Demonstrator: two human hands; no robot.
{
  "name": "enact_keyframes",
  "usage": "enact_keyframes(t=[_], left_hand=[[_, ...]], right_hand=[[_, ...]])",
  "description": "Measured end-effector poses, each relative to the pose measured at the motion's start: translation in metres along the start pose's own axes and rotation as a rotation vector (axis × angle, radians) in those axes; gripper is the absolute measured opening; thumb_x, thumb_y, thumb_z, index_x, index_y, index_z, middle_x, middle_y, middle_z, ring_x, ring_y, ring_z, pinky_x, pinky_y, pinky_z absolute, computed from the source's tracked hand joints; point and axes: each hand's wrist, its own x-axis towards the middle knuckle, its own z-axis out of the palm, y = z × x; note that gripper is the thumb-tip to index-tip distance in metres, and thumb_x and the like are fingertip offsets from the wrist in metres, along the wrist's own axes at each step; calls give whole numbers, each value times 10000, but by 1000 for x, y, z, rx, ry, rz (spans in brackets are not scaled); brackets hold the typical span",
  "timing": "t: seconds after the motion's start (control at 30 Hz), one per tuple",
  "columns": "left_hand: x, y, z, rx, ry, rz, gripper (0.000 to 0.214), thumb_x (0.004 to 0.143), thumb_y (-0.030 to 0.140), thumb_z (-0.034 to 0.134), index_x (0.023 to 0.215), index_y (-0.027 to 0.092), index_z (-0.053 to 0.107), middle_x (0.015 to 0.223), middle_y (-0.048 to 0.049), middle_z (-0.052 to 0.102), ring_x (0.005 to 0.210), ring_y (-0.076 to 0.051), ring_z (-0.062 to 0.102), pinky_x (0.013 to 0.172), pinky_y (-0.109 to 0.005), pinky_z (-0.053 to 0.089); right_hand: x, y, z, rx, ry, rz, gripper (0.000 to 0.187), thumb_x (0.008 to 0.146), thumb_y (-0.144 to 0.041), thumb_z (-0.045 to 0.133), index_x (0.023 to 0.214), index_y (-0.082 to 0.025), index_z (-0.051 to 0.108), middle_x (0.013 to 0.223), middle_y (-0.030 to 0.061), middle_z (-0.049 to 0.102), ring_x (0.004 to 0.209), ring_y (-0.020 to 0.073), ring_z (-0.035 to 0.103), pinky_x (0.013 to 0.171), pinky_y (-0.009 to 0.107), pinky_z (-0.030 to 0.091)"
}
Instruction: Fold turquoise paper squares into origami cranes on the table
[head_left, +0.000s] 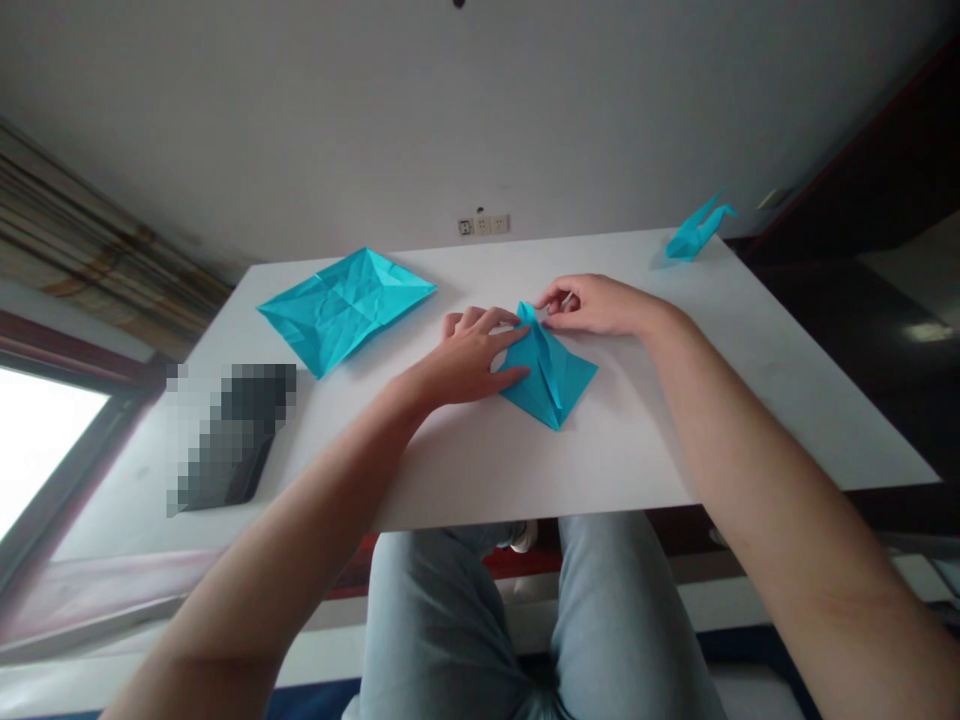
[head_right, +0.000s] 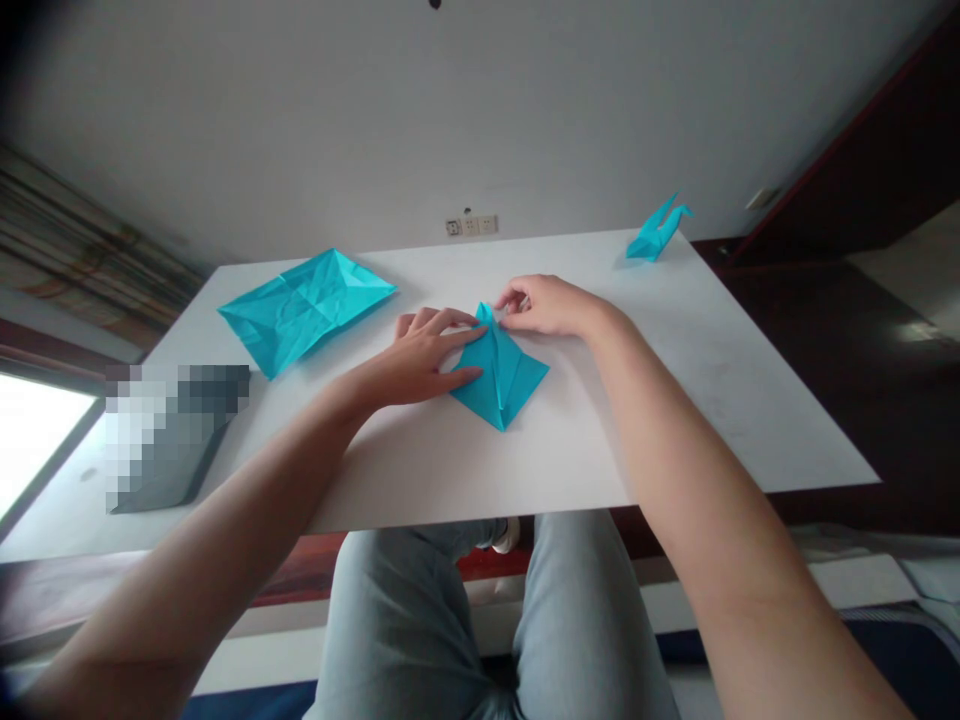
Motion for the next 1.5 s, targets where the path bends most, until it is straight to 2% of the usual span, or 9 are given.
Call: enact_keyframes(t=[0.23,0.5,0.6,0.77,0.9,0.97,1.1,1.3,1.5], left_hand=[[2,-1,-2,-10,-27,-43,715,1115,542,548,1786,296,521,1872,-103,492,1697,-435,378,1396,-689,157],[3,-4,-2,-13,-18,-85,722,1137,567,492,1793,265,512,1899,-93,456,1746,-406,352,1421,-686,130],[3,0,-2,-27,-14,-105,742,1161,624,450,1802,252,492,1900,-106,452,1759,-404,341,1427,-687,138],[1,4,-3,-21,-3,-109,874,1113,737,548,1811,218,462,1905,-135,435,1765,-425,328,1442,-675,125],[1,5,1,-68,48,-109,793,1176,716,401,1776,208,510,1872,-131,489,1746,-395,369,1441,-648,157],[2,6,5,-49,79,-108,809,1152,734,471,1762,205,525,1851,-142,514,1727,-402,397,1438,-642,175],[4,6,10,17,54,-112,1069,997,775,736,1813,157,428,1881,-186,444,1732,-449,360,1437,-657,190],[2,6,3,-1,-41,-105,1277,874,874,794,1855,188,346,1908,-200,378,1776,-484,254,1452,-671,130],[0,6,2,-28,-73,-73,1442,782,903,857,1888,208,250,1938,-229,296,1798,-522,177,1444,-725,72]], right_hand=[[0,-3,2,-109,-26,-200,446,918,-412,865,1345,-288,899,1225,110,779,963,282,739,953,443,639],[0,4,8,-208,-43,-201,585,977,-474,815,1539,-312,815,1458,124,649,987,267,750,1095,491,669],[-1,5,11,-214,-49,-190,617,989,-500,806,1579,-319,787,1537,125,604,1127,301,771,1191,513,644],[-4,2,13,-254,-39,-173,695,983,-521,809,1653,-354,720,1615,118,537,1402,372,726,1353,553,528],[-4,0,13,-276,-57,-185,687,1004,-533,767,1658,-333,713,1621,133,530,1480,387,685,1393,562,481],[-3,-1,14,-286,-64,-187,664,1007,-536,753,1637,-329,730,1604,137,544,1512,394,657,1405,570,465],[-3,-3,17,-293,-31,-184,651,992,-582,761,1616,-399,732,1618,116,565,1584,430,573,1431,632,413],[0,0,23,-373,-20,-146,759,993,-683,745,1694,-402,663,1663,138,555,1636,501,493,1418,690,390],[5,2,35,-447,70,-166,645,1091,-618,620,1692,-386,664,1638,153,578,1557,505,541,1377,728,393]])
